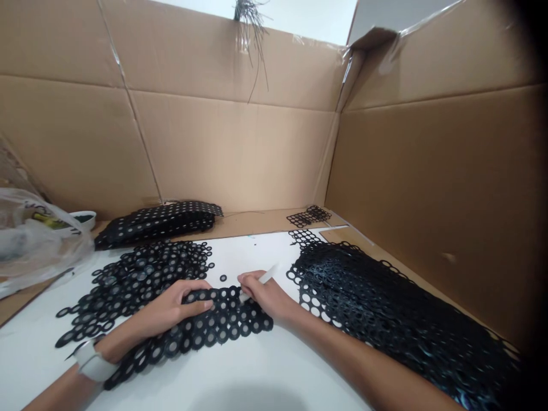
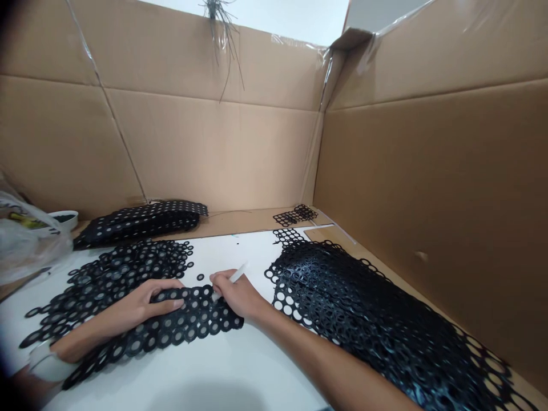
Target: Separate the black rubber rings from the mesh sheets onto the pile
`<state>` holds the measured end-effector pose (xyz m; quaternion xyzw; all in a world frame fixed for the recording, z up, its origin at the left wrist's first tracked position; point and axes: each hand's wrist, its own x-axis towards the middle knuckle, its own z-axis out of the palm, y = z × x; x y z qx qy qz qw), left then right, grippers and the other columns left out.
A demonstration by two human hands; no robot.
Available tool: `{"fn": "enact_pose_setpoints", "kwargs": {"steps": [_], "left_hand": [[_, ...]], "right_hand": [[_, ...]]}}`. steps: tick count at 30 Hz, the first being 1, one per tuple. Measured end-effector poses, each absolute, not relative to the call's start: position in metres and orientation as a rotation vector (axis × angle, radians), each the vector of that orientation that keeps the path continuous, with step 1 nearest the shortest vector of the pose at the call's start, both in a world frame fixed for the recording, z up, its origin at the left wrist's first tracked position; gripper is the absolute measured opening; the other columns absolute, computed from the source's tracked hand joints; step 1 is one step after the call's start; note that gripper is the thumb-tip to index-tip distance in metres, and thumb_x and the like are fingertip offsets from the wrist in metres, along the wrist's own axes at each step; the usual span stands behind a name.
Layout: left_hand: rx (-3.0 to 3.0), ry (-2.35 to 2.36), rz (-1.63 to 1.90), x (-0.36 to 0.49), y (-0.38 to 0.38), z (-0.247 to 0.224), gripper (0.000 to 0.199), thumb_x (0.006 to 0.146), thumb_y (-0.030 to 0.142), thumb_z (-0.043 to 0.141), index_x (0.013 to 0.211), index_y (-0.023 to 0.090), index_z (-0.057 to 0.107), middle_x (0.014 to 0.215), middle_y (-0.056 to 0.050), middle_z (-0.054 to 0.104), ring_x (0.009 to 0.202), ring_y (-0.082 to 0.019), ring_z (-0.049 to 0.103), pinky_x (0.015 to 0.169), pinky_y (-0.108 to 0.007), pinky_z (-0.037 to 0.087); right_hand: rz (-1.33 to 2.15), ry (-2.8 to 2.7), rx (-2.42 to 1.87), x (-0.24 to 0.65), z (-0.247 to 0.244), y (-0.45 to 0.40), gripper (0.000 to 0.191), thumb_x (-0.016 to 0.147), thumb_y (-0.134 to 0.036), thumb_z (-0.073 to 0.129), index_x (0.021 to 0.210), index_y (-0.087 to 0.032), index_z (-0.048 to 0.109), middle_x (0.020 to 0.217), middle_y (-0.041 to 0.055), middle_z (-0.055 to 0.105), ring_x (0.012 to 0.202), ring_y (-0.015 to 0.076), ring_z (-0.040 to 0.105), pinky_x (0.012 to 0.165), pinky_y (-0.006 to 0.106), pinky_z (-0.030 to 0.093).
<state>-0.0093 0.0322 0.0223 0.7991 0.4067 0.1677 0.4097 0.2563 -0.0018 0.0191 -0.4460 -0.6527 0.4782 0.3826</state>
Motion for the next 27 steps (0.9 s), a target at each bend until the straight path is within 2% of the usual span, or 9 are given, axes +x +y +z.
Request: {"fn": "enact_pose_setpoints", "kwargs": {"steps": [5, 10, 16, 20, 23, 25, 27], "left_hand": [[1.961, 1.063, 0.517, -0.009, 0.028, 0.027, 0.052, 0.092, 0.067, 0.068, 0.114, 0.021, 0.080, 0.119, -0.009, 0.080, 0.118, -0.037, 0.069, 0.104, -0.043, 0.055], [1.951, 1.005, 0.521, -0.009, 0.027, 0.034, 0.047, 0.094, 0.066, 0.068, 0.111, 0.024, 0.080, 0.114, -0.005, 0.081, 0.113, -0.033, 0.071, 0.102, -0.039, 0.054], [1.994, 0.974, 0.456, -0.019, 0.032, 0.037, 0.042, 0.095, 0.063, 0.069, 0.113, 0.028, 0.082, 0.113, -0.002, 0.082, 0.111, -0.032, 0.072, 0.101, -0.036, 0.055], [2.150, 1.156, 0.423, -0.031, 0.039, 0.037, 0.051, 0.091, 0.068, 0.071, 0.122, 0.030, 0.083, 0.125, -0.003, 0.082, 0.119, -0.035, 0.072, 0.102, -0.037, 0.057], [2.206, 1.228, 0.391, -0.034, 0.039, 0.039, 0.048, 0.090, 0.066, 0.070, 0.119, 0.030, 0.085, 0.129, -0.003, 0.082, 0.123, -0.036, 0.072, 0.105, -0.037, 0.055], [2.273, 1.295, 0.347, -0.033, 0.036, 0.042, 0.045, 0.093, 0.064, 0.067, 0.119, 0.032, 0.085, 0.127, -0.002, 0.083, 0.119, -0.035, 0.074, 0.100, -0.036, 0.055], [2.369, 1.432, 0.257, -0.032, 0.033, 0.047, 0.046, 0.094, 0.069, 0.063, 0.118, 0.036, 0.085, 0.117, 0.000, 0.085, 0.110, -0.035, 0.077, 0.089, -0.036, 0.055]], "right_hand": [[1.189, -1.758, -1.158, 0.254, 0.017, -0.004, 0.040, 0.106, -0.036, 0.045, 0.069, -0.021, 0.043, 0.066, -0.0044, 0.041, 0.068, 0.0146, 0.040, 0.068, 0.029, 0.031], [1.148, -1.876, -1.166, 0.250, 0.019, -0.010, 0.044, 0.111, -0.045, 0.047, 0.077, -0.020, 0.056, 0.073, -0.0024, 0.054, 0.074, 0.0156, 0.049, 0.071, 0.028, 0.035], [1.133, -1.921, -1.176, 0.248, 0.020, -0.010, 0.039, 0.110, -0.040, 0.051, 0.080, -0.019, 0.063, 0.077, -0.0016, 0.061, 0.077, 0.0159, 0.055, 0.073, 0.027, 0.038], [1.176, -1.854, -1.174, 0.248, 0.014, -0.005, 0.042, 0.111, -0.043, 0.050, 0.078, -0.019, 0.062, 0.075, -0.0012, 0.059, 0.074, 0.0155, 0.055, 0.073, 0.026, 0.040], [1.194, -1.810, -1.160, 0.248, 0.011, -0.003, 0.045, 0.111, -0.045, 0.049, 0.077, -0.019, 0.061, 0.074, -0.0008, 0.059, 0.075, 0.0156, 0.057, 0.075, 0.026, 0.042], [1.193, -1.805, -1.160, 0.248, 0.011, -0.004, 0.044, 0.110, -0.045, 0.050, 0.077, -0.019, 0.063, 0.074, -0.0009, 0.059, 0.074, 0.0154, 0.056, 0.073, 0.026, 0.040], [1.193, -1.805, -1.169, 0.248, 0.012, -0.006, 0.044, 0.110, -0.045, 0.052, 0.077, -0.019, 0.065, 0.074, -0.0012, 0.059, 0.073, 0.0150, 0.054, 0.069, 0.026, 0.039]]}}
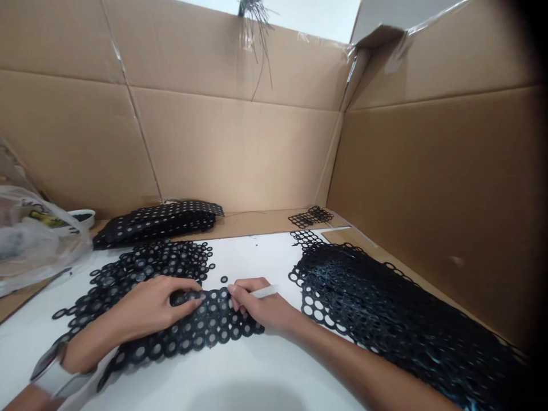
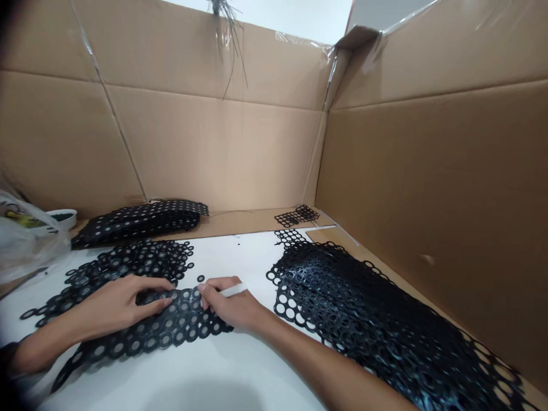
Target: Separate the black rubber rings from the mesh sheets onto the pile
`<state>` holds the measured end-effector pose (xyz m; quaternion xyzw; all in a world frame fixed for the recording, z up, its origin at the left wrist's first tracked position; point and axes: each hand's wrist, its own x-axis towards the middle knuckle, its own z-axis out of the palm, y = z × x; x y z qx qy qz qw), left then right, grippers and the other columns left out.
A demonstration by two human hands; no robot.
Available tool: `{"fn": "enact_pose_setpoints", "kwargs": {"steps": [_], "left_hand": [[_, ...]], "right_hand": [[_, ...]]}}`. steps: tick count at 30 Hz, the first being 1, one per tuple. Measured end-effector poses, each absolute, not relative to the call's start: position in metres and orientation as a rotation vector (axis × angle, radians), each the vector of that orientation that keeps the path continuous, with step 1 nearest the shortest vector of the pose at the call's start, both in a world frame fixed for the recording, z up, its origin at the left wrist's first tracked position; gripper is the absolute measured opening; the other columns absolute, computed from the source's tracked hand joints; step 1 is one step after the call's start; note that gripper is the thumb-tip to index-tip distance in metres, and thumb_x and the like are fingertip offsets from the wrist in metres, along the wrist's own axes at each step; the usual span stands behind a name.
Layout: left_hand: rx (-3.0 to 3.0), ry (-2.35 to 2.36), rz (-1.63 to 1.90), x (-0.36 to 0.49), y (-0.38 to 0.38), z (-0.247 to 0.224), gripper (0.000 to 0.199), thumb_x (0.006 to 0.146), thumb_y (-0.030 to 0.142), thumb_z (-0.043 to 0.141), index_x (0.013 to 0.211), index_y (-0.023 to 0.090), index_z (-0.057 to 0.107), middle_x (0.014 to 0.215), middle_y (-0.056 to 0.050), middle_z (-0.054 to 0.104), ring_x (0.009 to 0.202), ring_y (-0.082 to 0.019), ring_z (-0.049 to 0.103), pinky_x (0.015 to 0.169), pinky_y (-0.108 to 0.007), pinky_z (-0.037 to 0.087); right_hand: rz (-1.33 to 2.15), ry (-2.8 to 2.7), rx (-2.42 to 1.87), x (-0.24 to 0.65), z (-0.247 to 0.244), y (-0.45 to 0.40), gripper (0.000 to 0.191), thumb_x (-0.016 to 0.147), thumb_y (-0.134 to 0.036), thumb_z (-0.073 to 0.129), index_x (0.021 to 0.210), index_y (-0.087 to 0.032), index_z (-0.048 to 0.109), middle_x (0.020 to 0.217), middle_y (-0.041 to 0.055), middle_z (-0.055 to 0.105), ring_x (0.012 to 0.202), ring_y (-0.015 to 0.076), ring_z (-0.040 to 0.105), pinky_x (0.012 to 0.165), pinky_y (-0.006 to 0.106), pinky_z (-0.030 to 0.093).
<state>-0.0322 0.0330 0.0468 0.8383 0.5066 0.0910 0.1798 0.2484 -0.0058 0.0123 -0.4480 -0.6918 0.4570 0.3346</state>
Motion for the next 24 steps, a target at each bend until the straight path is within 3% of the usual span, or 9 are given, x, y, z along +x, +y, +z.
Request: {"fn": "enact_pose_setpoints", "kwargs": {"steps": [3, 6, 12, 15, 18, 21, 24], "left_hand": [[2.414, 1.606, 0.108, -0.040, 0.033, 0.057, 0.052, 0.096, 0.079, 0.052, 0.107, 0.041, 0.084, 0.099, 0.000, 0.085, 0.094, -0.033, 0.078, 0.074, -0.035, 0.050], [2.366, 1.710, 0.102, -0.054, 0.039, 0.066, 0.057, 0.097, 0.083, 0.045, 0.104, 0.041, 0.083, 0.093, -0.001, 0.084, 0.089, -0.031, 0.077, 0.069, -0.034, 0.046], [2.495, 1.819, 0.197, -0.056, 0.042, 0.055, 0.052, 0.099, 0.076, 0.048, 0.101, 0.036, 0.081, 0.083, -0.002, 0.081, 0.077, -0.031, 0.075, 0.062, -0.035, 0.039], [2.655, 1.538, 0.458, -0.042, 0.039, 0.037, 0.044, 0.103, 0.067, 0.053, 0.109, 0.032, 0.079, 0.108, -0.002, 0.082, 0.099, -0.030, 0.076, 0.080, -0.037, 0.050], [2.682, 1.185, 0.621, -0.024, 0.032, 0.021, 0.036, 0.107, 0.055, 0.057, 0.127, 0.031, 0.075, 0.127, -0.003, 0.077, 0.122, -0.029, 0.067, 0.106, -0.038, 0.049], [2.588, 1.044, 0.602, -0.007, 0.023, 0.010, 0.036, 0.108, 0.049, 0.061, 0.139, 0.032, 0.068, 0.133, -0.005, 0.073, 0.126, -0.028, 0.063, 0.109, -0.040, 0.049], [2.365, 1.044, 0.609, 0.005, 0.018, 0.005, 0.033, 0.105, 0.050, 0.066, 0.130, 0.029, 0.069, 0.126, -0.007, 0.074, 0.119, -0.030, 0.065, 0.103, -0.040, 0.051]], "right_hand": [[1.203, -1.796, -1.183, 0.249, 0.014, -0.007, 0.044, 0.110, -0.046, 0.052, 0.078, -0.019, 0.066, 0.073, -0.0012, 0.059, 0.071, 0.0149, 0.054, 0.065, 0.025, 0.039], [1.214, -1.784, -1.177, 0.249, 0.012, -0.006, 0.044, 0.110, -0.047, 0.052, 0.079, -0.020, 0.068, 0.073, -0.0011, 0.060, 0.069, 0.0145, 0.054, 0.062, 0.025, 0.039], [1.200, -1.786, -1.147, 0.249, 0.004, -0.003, 0.045, 0.111, -0.048, 0.052, 0.080, -0.019, 0.068, 0.073, -0.0011, 0.060, 0.068, 0.0139, 0.053, 0.063, 0.025, 0.039], [1.184, -1.803, -1.126, 0.249, 0.005, -0.003, 0.044, 0.111, -0.046, 0.051, 0.080, -0.020, 0.067, 0.073, -0.0016, 0.060, 0.069, 0.0140, 0.054, 0.065, 0.025, 0.040], [1.160, -1.816, -1.098, 0.249, 0.007, -0.003, 0.043, 0.112, -0.043, 0.051, 0.078, -0.019, 0.065, 0.073, -0.0018, 0.060, 0.072, 0.0145, 0.056, 0.071, 0.026, 0.041], [1.141, -1.828, -1.066, 0.249, 0.008, -0.003, 0.044, 0.112, -0.042, 0.050, 0.077, -0.019, 0.064, 0.076, -0.0017, 0.062, 0.076, 0.0150, 0.057, 0.075, 0.027, 0.042], [1.139, -1.853, -1.030, 0.249, 0.010, -0.005, 0.044, 0.112, -0.042, 0.050, 0.078, -0.019, 0.066, 0.077, -0.0021, 0.064, 0.076, 0.0148, 0.057, 0.075, 0.027, 0.042]]}}
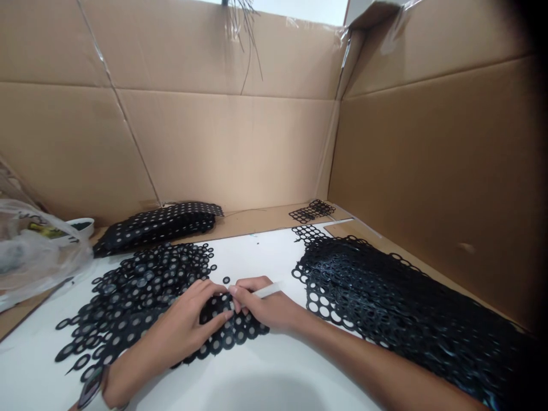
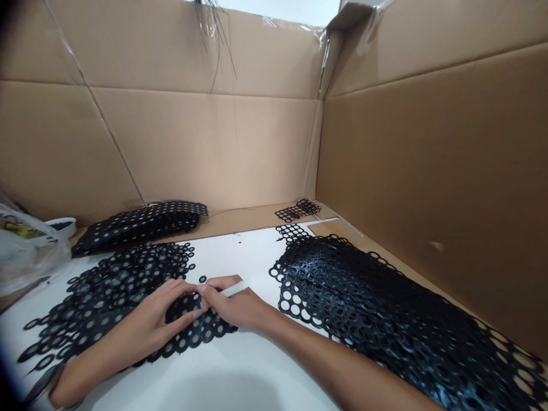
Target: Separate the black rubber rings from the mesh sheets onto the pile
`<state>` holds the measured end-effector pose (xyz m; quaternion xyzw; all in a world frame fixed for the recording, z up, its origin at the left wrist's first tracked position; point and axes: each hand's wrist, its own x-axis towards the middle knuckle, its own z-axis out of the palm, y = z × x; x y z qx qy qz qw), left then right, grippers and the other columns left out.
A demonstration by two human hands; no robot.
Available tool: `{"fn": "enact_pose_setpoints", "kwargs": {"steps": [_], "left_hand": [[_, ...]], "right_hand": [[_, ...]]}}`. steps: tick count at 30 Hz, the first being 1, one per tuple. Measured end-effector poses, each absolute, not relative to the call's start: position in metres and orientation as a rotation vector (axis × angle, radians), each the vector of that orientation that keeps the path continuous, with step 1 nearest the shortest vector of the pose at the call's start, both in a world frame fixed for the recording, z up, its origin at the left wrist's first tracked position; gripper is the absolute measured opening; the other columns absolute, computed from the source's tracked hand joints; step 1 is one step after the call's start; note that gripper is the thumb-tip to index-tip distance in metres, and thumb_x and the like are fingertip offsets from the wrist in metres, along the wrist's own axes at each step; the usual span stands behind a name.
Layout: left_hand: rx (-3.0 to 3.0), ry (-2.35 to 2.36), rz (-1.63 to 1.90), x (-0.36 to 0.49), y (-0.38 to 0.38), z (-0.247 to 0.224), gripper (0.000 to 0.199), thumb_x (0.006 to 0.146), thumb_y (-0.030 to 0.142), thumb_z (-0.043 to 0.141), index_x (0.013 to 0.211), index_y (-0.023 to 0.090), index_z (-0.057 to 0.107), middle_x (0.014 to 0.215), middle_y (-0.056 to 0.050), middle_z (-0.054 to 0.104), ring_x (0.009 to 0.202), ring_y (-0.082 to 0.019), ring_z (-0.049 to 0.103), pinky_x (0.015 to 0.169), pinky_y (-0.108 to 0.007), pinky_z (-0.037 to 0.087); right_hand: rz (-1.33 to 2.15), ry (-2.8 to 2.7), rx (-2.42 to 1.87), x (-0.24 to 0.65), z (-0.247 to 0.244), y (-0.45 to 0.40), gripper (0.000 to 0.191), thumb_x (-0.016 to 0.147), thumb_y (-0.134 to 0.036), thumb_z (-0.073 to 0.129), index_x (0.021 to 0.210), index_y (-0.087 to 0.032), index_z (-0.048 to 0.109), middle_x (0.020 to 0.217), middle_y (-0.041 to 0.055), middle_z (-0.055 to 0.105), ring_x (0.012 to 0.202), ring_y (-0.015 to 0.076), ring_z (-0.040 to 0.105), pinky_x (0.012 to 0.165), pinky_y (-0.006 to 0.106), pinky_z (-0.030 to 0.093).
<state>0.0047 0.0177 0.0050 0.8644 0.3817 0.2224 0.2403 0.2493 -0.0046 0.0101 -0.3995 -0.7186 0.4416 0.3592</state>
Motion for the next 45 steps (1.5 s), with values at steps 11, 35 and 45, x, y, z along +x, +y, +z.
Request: {"fn": "enact_pose_setpoints", "kwargs": {"steps": [11, 35, 45], "left_hand": [[1.996, 0.971, 0.399, 0.008, 0.025, 0.023, 0.032, 0.096, 0.054, 0.074, 0.110, 0.026, 0.076, 0.111, -0.001, 0.081, 0.110, -0.029, 0.072, 0.097, -0.034, 0.053], [1.935, 1.030, 0.558, 0.013, 0.016, 0.015, 0.039, 0.097, 0.062, 0.070, 0.102, 0.024, 0.079, 0.105, -0.001, 0.081, 0.107, -0.029, 0.072, 0.096, -0.036, 0.053], [1.891, 1.144, 0.787, 0.012, 0.022, 0.000, 0.047, 0.092, 0.068, 0.073, 0.106, 0.024, 0.080, 0.113, -0.005, 0.083, 0.112, -0.034, 0.072, 0.105, -0.044, 0.055]], "right_hand": [[1.113, -1.865, -0.946, 0.244, 0.011, -0.012, 0.044, 0.108, -0.048, 0.059, 0.076, -0.019, 0.065, 0.071, -0.0033, 0.058, 0.069, 0.0129, 0.051, 0.065, 0.026, 0.038], [1.090, -1.675, -1.027, 0.244, 0.008, -0.011, 0.063, 0.114, -0.055, 0.044, 0.064, -0.019, 0.058, 0.061, -0.0016, 0.053, 0.062, 0.0145, 0.051, 0.064, 0.029, 0.038], [0.863, -1.752, -0.977, 0.244, 0.011, -0.011, 0.055, 0.116, -0.045, 0.041, 0.070, -0.020, 0.057, 0.072, 0.0006, 0.059, 0.072, 0.0162, 0.056, 0.073, 0.029, 0.042]]}}
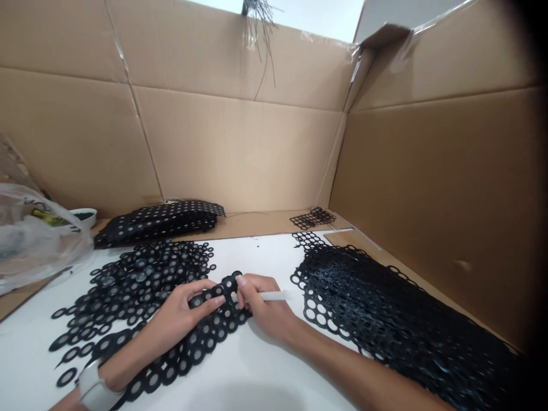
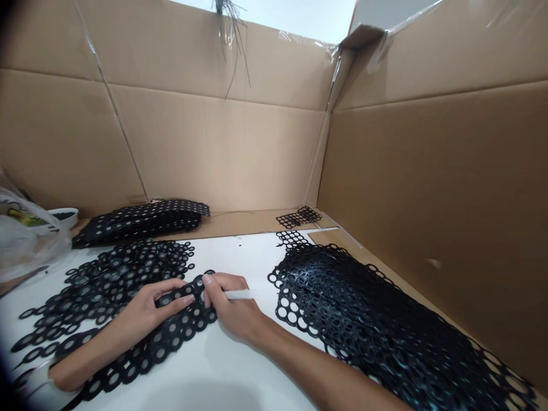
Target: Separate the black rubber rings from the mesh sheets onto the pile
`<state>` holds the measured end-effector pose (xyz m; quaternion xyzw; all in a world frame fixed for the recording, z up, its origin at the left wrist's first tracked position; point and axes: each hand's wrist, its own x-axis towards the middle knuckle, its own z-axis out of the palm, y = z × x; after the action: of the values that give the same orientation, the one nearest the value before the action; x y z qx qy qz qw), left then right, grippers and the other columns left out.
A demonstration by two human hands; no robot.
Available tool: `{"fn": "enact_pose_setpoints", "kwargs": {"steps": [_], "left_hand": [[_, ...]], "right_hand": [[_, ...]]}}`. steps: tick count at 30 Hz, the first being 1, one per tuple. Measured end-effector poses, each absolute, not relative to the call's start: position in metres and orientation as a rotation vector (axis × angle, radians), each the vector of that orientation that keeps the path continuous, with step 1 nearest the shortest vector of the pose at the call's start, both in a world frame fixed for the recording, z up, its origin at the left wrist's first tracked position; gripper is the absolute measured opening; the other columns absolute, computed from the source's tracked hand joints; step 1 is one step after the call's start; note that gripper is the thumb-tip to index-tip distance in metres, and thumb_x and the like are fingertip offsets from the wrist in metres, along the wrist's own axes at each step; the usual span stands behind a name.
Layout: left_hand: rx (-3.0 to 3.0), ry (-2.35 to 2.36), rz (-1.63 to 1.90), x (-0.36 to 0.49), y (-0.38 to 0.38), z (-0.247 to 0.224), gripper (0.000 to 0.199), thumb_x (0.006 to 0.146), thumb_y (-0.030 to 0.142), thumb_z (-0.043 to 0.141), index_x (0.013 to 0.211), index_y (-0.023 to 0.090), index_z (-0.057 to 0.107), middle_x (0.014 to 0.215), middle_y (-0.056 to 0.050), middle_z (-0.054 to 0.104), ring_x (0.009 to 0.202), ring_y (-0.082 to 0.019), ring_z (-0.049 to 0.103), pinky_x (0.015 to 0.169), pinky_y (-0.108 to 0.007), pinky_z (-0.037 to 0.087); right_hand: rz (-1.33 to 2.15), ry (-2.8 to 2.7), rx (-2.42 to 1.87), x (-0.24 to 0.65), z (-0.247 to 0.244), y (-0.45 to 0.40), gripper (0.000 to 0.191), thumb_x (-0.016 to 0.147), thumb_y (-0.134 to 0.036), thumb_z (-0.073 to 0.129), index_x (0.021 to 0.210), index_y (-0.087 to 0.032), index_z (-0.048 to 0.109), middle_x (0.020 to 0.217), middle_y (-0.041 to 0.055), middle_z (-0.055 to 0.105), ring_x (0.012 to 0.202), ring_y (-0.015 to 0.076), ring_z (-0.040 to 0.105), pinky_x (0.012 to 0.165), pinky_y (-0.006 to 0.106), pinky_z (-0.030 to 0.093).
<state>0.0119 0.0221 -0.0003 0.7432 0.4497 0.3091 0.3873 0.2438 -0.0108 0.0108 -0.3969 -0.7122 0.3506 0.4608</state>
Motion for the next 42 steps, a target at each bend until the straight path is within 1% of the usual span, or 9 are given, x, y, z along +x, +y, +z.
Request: {"fn": "enact_pose_setpoints", "kwargs": {"steps": [5, 10, 14, 19, 22, 26, 31, 36, 42], "left_hand": [[1.873, 1.137, 0.832, 0.013, 0.023, 0.000, 0.046, 0.090, 0.066, 0.074, 0.104, 0.023, 0.080, 0.112, -0.006, 0.083, 0.112, -0.034, 0.073, 0.107, -0.047, 0.056], [1.853, 1.073, 0.843, 0.016, 0.020, 0.002, 0.038, 0.091, 0.059, 0.074, 0.097, 0.022, 0.080, 0.104, -0.005, 0.083, 0.105, -0.031, 0.074, 0.102, -0.043, 0.057], [1.841, 1.015, 0.851, 0.018, 0.018, 0.004, 0.035, 0.093, 0.057, 0.073, 0.093, 0.023, 0.080, 0.098, -0.003, 0.082, 0.102, -0.029, 0.073, 0.097, -0.038, 0.058], [1.849, 1.001, 0.841, 0.018, 0.017, 0.009, 0.037, 0.094, 0.059, 0.072, 0.091, 0.022, 0.079, 0.095, -0.003, 0.081, 0.099, -0.028, 0.073, 0.097, -0.039, 0.058], [1.870, 0.988, 0.796, 0.017, 0.018, 0.012, 0.038, 0.094, 0.060, 0.071, 0.094, 0.022, 0.079, 0.098, -0.003, 0.082, 0.101, -0.029, 0.073, 0.098, -0.039, 0.057], [1.878, 1.003, 0.741, 0.015, 0.020, 0.013, 0.039, 0.092, 0.060, 0.073, 0.104, 0.023, 0.080, 0.112, -0.005, 0.083, 0.111, -0.032, 0.074, 0.105, -0.042, 0.054], [1.863, 1.000, 0.698, 0.013, 0.019, 0.016, 0.039, 0.094, 0.057, 0.071, 0.111, 0.024, 0.082, 0.121, -0.005, 0.084, 0.120, -0.034, 0.075, 0.110, -0.042, 0.054], [1.866, 0.969, 0.687, 0.012, 0.019, 0.016, 0.037, 0.095, 0.057, 0.071, 0.112, 0.026, 0.082, 0.122, -0.003, 0.084, 0.119, -0.034, 0.075, 0.110, -0.042, 0.054], [1.837, 0.950, 0.699, 0.010, 0.021, 0.008, 0.040, 0.096, 0.059, 0.071, 0.117, 0.026, 0.081, 0.126, -0.003, 0.083, 0.119, -0.032, 0.074, 0.111, -0.041, 0.052]], "right_hand": [[0.711, -1.864, -0.971, 0.243, 0.008, -0.013, 0.048, 0.116, -0.038, 0.043, 0.073, -0.021, 0.056, 0.075, -0.0003, 0.060, 0.073, 0.0156, 0.059, 0.075, 0.029, 0.042], [0.606, -1.933, -0.982, 0.241, 0.005, -0.015, 0.046, 0.116, -0.034, 0.039, 0.073, -0.022, 0.053, 0.074, -0.0001, 0.059, 0.070, 0.0154, 0.058, 0.073, 0.030, 0.042], [0.589, -1.967, -1.008, 0.237, 0.004, -0.015, 0.045, 0.116, -0.033, 0.039, 0.075, -0.022, 0.052, 0.075, 0.0003, 0.059, 0.070, 0.0154, 0.057, 0.072, 0.030, 0.041], [0.575, -1.986, -1.029, 0.233, 0.003, -0.013, 0.045, 0.116, -0.036, 0.040, 0.074, -0.022, 0.052, 0.073, 0.0006, 0.057, 0.067, 0.0160, 0.054, 0.070, 0.032, 0.040], [0.607, -1.970, -1.008, 0.235, 0.008, -0.013, 0.049, 0.116, -0.039, 0.039, 0.072, -0.022, 0.054, 0.072, 0.0008, 0.059, 0.068, 0.0163, 0.058, 0.072, 0.032, 0.043], [0.633, -1.930, -0.966, 0.242, 0.017, -0.016, 0.056, 0.116, -0.046, 0.036, 0.069, -0.023, 0.057, 0.070, 0.0020, 0.063, 0.068, 0.0174, 0.061, 0.072, 0.032, 0.047], [0.604, -1.829, -0.988, 0.251, 0.024, -0.014, 0.061, 0.116, -0.047, 0.033, 0.063, -0.023, 0.052, 0.063, 0.0019, 0.057, 0.061, 0.0171, 0.055, 0.066, 0.033, 0.044], [0.600, -1.793, -1.009, 0.253, 0.024, -0.010, 0.057, 0.115, -0.044, 0.037, 0.064, -0.022, 0.052, 0.063, 0.0012, 0.056, 0.061, 0.0169, 0.055, 0.065, 0.032, 0.042], [0.620, -1.817, -0.998, 0.252, 0.022, -0.011, 0.059, 0.115, -0.042, 0.038, 0.062, -0.022, 0.053, 0.061, 0.0007, 0.056, 0.061, 0.0160, 0.055, 0.063, 0.031, 0.040]]}}
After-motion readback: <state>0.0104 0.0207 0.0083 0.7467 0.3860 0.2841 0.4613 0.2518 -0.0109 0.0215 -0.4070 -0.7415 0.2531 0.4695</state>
